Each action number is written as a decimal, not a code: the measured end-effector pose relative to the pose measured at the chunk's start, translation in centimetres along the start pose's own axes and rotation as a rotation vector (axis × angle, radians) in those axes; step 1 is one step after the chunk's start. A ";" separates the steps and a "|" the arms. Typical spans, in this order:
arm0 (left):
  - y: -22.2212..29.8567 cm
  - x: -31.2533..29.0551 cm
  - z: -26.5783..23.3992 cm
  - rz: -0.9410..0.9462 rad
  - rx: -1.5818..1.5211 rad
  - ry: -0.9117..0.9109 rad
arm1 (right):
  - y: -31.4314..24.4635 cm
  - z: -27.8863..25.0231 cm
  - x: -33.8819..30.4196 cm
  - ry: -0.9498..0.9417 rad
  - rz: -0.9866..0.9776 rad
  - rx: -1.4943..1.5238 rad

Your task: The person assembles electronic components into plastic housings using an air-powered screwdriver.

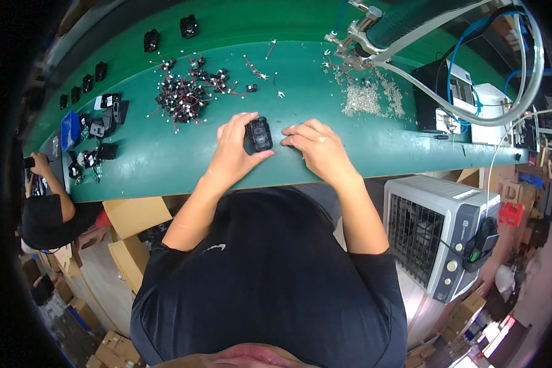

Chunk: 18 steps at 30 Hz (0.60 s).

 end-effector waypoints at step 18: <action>-0.1 0.5 -0.5 0.085 -0.103 -0.005 | -1.3 0.2 -0.7 0.019 0.011 -0.131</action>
Point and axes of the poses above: each hand's wrist, its own x-axis towards the middle knuckle, its own z-axis out of the palm, y = z × x, the point moved 2 cm from there along x, towards the middle knuckle, and after that the axes turned 12 degrees about -x, right-handed, at the moved point
